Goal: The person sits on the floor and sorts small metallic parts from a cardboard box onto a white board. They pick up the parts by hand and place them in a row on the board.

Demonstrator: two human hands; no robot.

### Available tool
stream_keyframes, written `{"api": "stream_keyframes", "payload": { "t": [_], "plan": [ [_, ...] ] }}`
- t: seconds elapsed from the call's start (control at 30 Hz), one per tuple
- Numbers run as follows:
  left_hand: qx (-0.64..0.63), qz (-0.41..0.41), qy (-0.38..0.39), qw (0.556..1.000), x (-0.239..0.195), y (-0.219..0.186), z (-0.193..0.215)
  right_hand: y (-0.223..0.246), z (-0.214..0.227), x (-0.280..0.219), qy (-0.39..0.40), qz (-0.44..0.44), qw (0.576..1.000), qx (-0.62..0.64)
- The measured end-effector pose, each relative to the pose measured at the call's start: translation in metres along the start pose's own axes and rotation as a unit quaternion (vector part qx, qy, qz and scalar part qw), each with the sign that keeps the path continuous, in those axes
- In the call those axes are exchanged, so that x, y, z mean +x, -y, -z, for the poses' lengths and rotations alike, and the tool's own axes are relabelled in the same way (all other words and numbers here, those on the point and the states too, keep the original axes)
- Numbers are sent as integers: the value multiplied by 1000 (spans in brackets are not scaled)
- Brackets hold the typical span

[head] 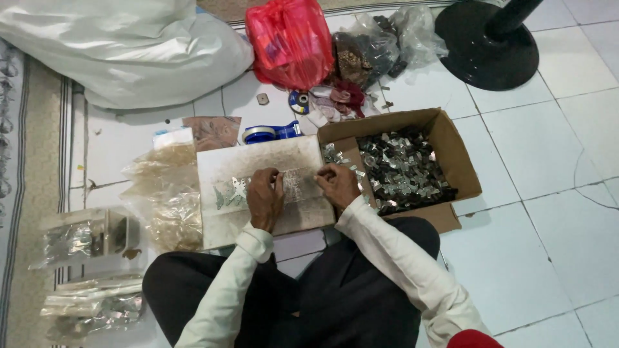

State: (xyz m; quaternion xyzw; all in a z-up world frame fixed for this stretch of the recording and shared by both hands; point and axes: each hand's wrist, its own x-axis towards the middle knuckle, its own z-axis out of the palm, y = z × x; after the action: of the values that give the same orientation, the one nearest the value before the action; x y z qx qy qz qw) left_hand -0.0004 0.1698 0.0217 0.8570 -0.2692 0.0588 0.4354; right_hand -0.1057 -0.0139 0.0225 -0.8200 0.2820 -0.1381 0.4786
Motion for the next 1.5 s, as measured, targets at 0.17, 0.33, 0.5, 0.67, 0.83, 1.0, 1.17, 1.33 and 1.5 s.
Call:
{"api": "stream_keyframes", "payload": {
  "t": [0.17, 0.33, 0.5, 0.67, 0.83, 1.0, 1.17, 1.33, 1.5],
  "plan": [
    [-43, -64, 88, 993, -3, -54, -39, -67, 88, 15, -41, 30, 997, -53],
    [-24, -138, 162, 977, 5, -74, -79, -111, 173, 15, -36, -24, 990, -132],
    [-62, -164, 267, 948, 19, -65, -109, -133, 183, 21, 43, -62, 986, -149],
    [-108, -134, 275, 946, 19, -40, -130, -105, 134, 20, 195, 48, 960, -196],
    [-166, -105, 239, 951, 22, -40, -122, -65, 94, 18, 234, 152, 897, -343],
    [-159, -72, 246, 953, 22, -39, -123, -122, 47, 28, 245, 224, 787, -521],
    [-132, -102, 224, 960, 21, -41, -125, -153, 29, 31, 210, 252, 779, -534],
    [-146, -89, 231, 958, 21, -42, -118, -107, 56, 32, 219, 208, 812, -500],
    [-155, -97, 222, 958, 19, -37, -125, -109, 73, 45, 177, 114, 856, -473]
  ]
}}
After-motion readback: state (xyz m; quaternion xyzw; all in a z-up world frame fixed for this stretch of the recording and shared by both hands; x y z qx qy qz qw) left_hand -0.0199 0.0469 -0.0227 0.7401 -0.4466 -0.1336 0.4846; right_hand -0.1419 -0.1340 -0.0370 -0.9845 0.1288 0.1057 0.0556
